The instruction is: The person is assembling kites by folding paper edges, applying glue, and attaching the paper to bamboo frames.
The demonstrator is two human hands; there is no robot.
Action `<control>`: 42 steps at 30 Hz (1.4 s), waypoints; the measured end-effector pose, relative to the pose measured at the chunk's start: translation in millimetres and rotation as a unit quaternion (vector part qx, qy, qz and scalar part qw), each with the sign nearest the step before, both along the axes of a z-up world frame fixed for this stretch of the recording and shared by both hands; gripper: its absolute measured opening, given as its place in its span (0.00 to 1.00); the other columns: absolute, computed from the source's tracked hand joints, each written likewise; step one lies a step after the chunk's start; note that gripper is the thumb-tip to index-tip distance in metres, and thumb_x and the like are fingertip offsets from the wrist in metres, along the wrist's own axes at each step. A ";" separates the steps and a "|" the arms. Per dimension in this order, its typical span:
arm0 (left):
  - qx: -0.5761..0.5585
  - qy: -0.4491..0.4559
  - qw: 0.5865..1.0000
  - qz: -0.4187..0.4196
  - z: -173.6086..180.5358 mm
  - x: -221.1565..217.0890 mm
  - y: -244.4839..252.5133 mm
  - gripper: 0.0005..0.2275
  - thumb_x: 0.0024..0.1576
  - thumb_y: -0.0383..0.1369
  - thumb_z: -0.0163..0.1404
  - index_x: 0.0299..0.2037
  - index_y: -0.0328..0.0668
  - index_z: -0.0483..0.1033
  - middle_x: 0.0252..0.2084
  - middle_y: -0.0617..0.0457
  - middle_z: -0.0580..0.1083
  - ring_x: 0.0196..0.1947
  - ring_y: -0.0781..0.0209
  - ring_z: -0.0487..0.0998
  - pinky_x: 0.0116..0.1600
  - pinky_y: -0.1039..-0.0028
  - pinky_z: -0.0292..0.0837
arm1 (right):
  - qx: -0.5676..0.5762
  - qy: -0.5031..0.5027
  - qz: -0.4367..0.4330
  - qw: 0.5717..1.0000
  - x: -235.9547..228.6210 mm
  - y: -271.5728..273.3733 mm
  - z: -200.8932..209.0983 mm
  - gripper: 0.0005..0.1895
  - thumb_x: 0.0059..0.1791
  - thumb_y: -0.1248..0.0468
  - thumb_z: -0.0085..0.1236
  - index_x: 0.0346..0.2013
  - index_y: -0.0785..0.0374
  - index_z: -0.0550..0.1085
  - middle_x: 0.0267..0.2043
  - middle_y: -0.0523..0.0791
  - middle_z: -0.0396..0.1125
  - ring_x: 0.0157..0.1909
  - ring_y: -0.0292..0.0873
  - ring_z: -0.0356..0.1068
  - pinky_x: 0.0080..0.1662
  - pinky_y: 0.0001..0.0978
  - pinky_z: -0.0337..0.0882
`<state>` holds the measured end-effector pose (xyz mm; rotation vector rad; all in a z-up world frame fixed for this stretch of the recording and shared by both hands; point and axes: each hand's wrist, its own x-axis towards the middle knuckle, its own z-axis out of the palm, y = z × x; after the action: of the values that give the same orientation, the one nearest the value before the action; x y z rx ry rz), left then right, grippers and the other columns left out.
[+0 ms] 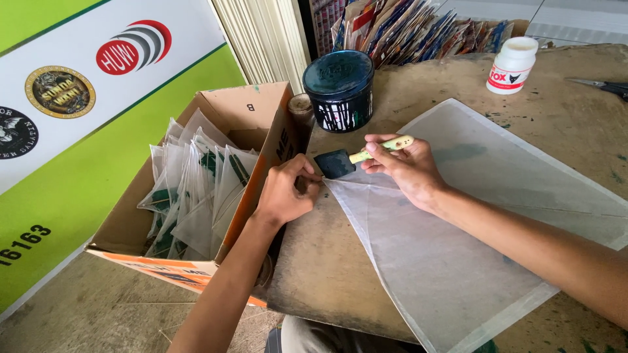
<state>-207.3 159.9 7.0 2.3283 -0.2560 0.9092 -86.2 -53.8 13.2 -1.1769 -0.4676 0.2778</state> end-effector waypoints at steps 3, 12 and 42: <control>0.016 0.002 1.000 0.003 -1.9 -0.2 2.8 0.06 0.45 0.24 0.52 0.31 0.43 0.71 0.27 0.52 0.82 0.29 0.54 0.83 0.36 0.68 0.80 | -0.001 0.005 -0.004 1.000 0.0 -0.8 -0.4 0.14 0.50 0.66 0.64 0.49 0.69 0.78 0.34 0.53 0.74 0.32 0.46 0.78 0.40 0.38 0.84; 0.032 0.035 0.998 0.044 1.1 -0.9 -4.3 0.12 0.47 0.35 0.61 0.33 0.42 0.71 0.29 0.51 0.82 0.30 0.50 0.83 0.39 0.61 0.80 | -0.011 0.006 -0.011 1.000 1.4 -4.9 -3.1 0.16 0.49 0.67 0.65 0.50 0.71 0.77 0.34 0.54 0.74 0.31 0.47 0.78 0.40 0.40 0.84; 0.262 0.062 0.949 0.165 2.5 6.9 -32.5 0.38 0.29 0.76 0.57 0.33 0.53 0.67 0.25 0.57 0.74 0.30 0.56 0.78 0.39 0.66 0.69 | -0.043 0.026 -0.039 0.998 8.0 -96.6 6.3 0.19 0.48 0.65 0.66 0.51 0.71 0.77 0.34 0.59 0.75 0.33 0.50 0.79 0.41 0.43 0.84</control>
<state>-200.4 127.4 9.5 2.9766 -0.0535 0.9266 -78.2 -150.4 19.5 -1.2662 -0.3672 0.2627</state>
